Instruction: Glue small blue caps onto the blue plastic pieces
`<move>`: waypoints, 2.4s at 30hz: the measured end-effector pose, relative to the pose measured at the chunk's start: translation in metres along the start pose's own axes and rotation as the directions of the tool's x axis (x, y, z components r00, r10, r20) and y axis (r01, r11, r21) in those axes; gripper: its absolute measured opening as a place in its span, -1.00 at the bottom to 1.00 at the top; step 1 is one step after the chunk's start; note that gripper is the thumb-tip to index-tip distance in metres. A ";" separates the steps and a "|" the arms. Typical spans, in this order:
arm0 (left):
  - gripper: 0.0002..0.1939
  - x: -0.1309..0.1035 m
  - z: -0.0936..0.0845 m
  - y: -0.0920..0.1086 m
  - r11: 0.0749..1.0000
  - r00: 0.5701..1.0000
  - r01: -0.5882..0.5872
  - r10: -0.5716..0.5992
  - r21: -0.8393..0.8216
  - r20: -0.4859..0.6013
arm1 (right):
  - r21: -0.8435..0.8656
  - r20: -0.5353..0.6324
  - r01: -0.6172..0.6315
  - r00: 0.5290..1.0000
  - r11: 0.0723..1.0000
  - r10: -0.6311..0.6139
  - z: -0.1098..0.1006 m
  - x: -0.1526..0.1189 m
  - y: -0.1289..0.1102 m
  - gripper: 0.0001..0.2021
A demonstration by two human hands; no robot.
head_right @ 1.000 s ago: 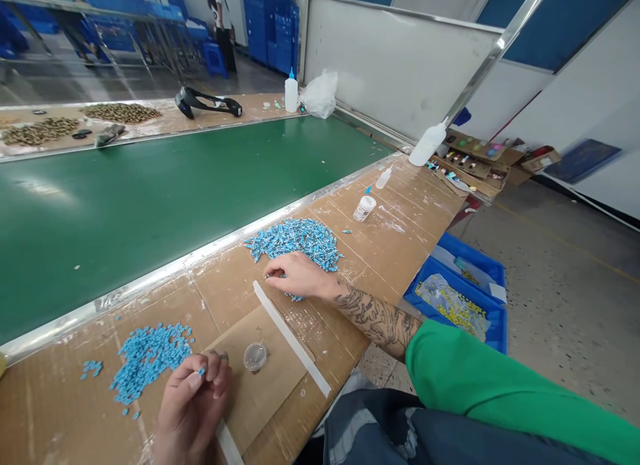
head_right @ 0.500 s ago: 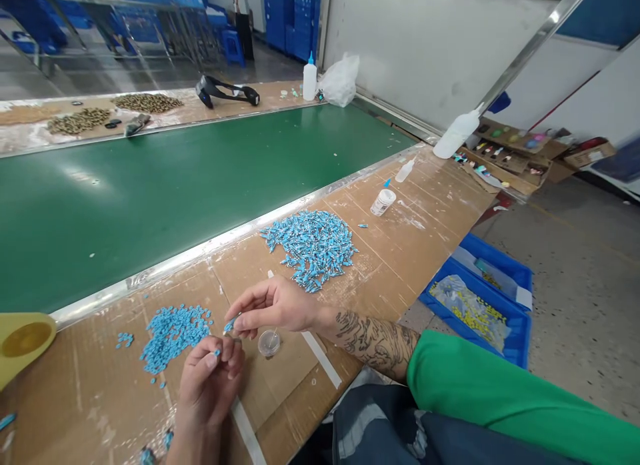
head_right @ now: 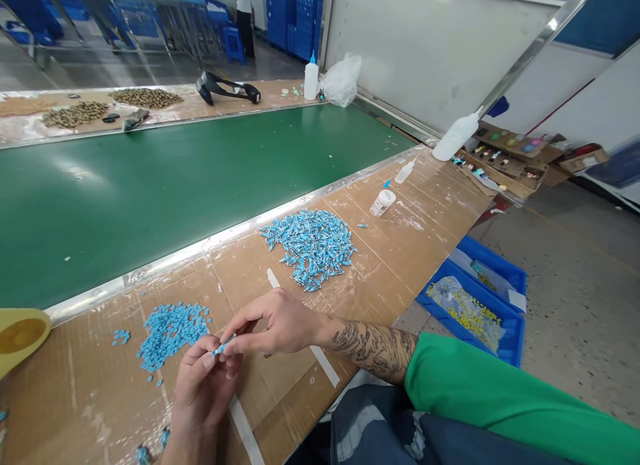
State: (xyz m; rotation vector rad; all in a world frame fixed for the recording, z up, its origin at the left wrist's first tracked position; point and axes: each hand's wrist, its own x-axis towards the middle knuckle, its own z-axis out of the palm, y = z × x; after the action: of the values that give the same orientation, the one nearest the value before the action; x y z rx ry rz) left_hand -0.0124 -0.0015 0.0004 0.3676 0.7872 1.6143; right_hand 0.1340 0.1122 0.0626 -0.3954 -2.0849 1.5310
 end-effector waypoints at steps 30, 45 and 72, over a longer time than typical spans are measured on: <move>-0.86 -0.001 -0.003 0.005 0.961 0.999 -0.032 0.039 0.275 -0.022 | -0.473 0.276 0.490 0.872 0.732 -0.405 -0.011 0.003 0.011 -0.83; -0.77 0.001 -0.013 0.004 0.919 0.999 -0.007 0.026 0.394 -0.043 | -0.476 0.252 0.513 0.858 0.714 -0.448 -0.007 0.003 0.020 -0.83; -0.88 -0.007 -0.005 0.031 0.912 0.901 -0.367 0.397 0.180 -0.175 | -0.376 -0.008 0.240 0.965 0.895 -0.262 0.019 -0.002 -0.006 -0.82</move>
State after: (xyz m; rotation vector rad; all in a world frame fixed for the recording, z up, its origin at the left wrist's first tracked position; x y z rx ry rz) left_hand -0.0370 -0.0106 0.0189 0.4842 1.0424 1.9953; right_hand 0.1251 0.0946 0.0634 -0.2852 -2.2787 0.9624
